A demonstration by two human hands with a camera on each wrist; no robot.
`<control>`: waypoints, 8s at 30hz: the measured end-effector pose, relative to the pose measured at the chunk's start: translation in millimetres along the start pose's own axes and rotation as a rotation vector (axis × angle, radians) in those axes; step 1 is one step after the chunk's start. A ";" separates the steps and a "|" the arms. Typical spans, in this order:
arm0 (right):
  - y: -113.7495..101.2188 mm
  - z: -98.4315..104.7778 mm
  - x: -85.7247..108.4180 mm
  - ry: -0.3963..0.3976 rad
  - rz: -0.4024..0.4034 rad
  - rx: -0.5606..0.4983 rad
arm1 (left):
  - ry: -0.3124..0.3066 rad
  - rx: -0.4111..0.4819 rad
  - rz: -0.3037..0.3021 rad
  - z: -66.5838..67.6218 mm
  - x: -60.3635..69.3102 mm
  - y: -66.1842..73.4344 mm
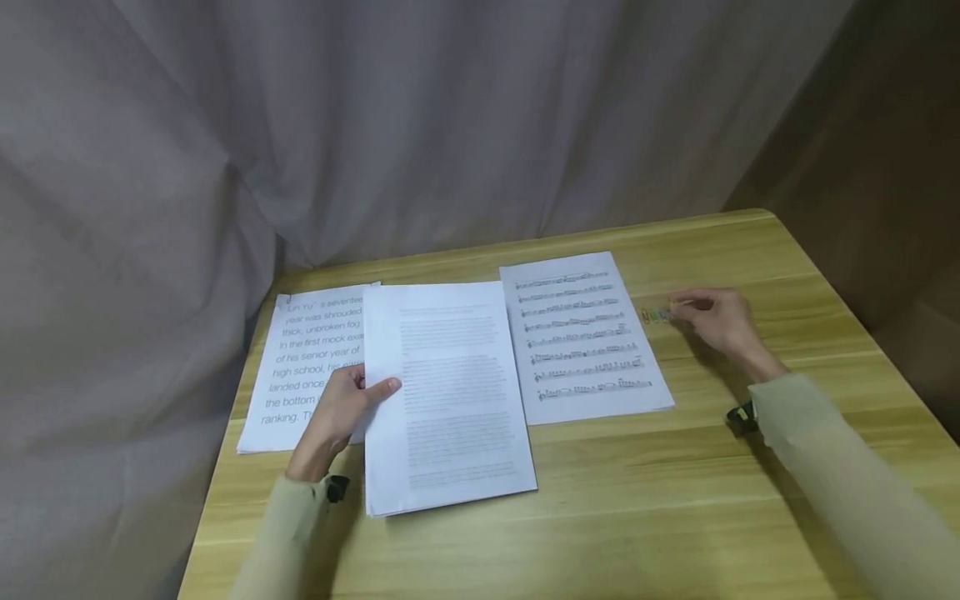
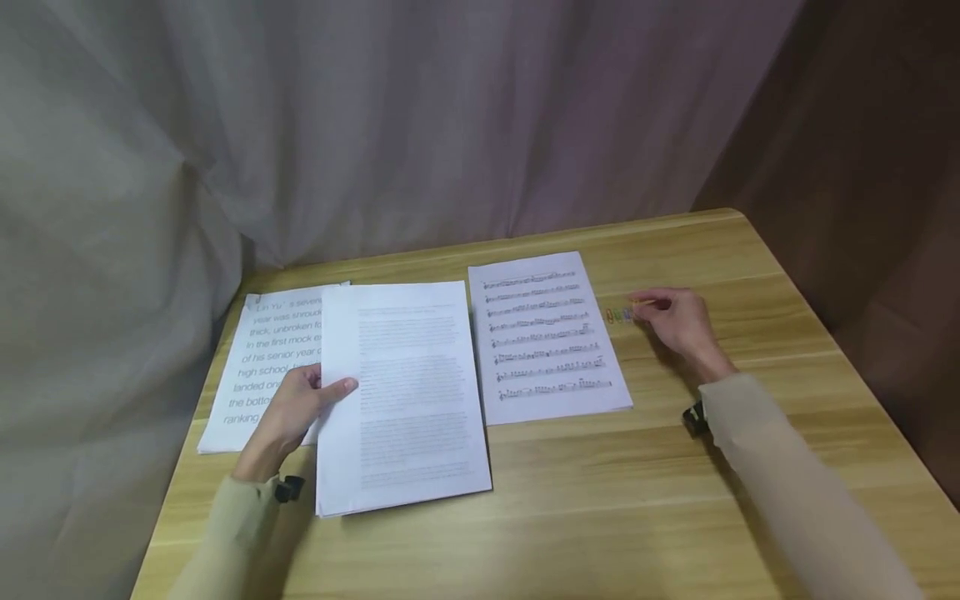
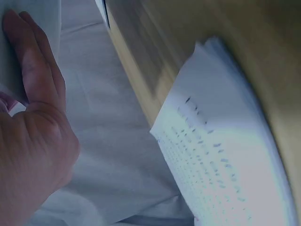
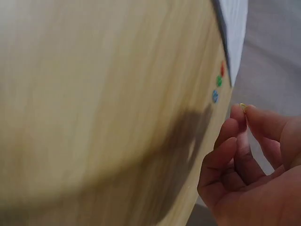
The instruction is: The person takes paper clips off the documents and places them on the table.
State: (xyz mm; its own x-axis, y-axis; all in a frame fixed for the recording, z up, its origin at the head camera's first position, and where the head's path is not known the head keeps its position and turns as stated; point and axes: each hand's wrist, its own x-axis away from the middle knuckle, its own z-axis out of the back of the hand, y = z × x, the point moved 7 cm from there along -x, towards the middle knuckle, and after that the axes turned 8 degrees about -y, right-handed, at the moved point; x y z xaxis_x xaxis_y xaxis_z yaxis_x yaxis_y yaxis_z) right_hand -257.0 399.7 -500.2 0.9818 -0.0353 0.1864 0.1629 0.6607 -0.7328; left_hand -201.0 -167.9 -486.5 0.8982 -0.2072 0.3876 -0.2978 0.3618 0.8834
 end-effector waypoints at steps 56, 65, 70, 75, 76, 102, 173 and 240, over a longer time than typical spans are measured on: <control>-17.7 -6.6 25.6 0.030 -0.012 0.012 | 0.088 -0.308 0.184 18.0 -95.1 -0.6; -31.7 -9.9 38.2 0.024 0.047 -0.038 | 0.216 -0.517 0.012 22.9 -109.1 -1.7; -38.0 -12.6 41.0 0.023 0.062 -0.047 | 0.315 -0.687 0.010 33.8 -133.0 -25.4; -43.1 -18.0 40.3 0.009 0.073 -0.047 | 0.387 -0.826 0.067 32.7 -115.4 -10.1; -43.9 -18.8 40.5 0.008 0.078 -0.043 | 0.392 -0.838 0.074 30.3 -108.6 -2.7; -126.7 -121.7 70.2 -0.312 0.212 -0.102 | 0.508 -0.643 0.348 135.7 -21.8 -46.8; -253.6 -118.8 34.6 -0.139 0.395 -0.393 | 0.339 0.266 -0.058 65.5 64.9 3.9; -213.1 -114.6 17.4 0.037 0.203 -0.330 | -0.212 0.157 -0.007 -12.0 46.2 4.9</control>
State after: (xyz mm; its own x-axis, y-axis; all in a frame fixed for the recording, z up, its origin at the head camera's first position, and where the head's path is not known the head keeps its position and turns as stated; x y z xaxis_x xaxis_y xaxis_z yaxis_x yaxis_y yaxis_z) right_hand -263.5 172.4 -415.8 0.9992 0.0405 -0.0030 -0.0182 0.3803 -0.9247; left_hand -157.0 -164.7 -467.4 0.8176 -0.4013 0.4129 -0.3526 0.2179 0.9100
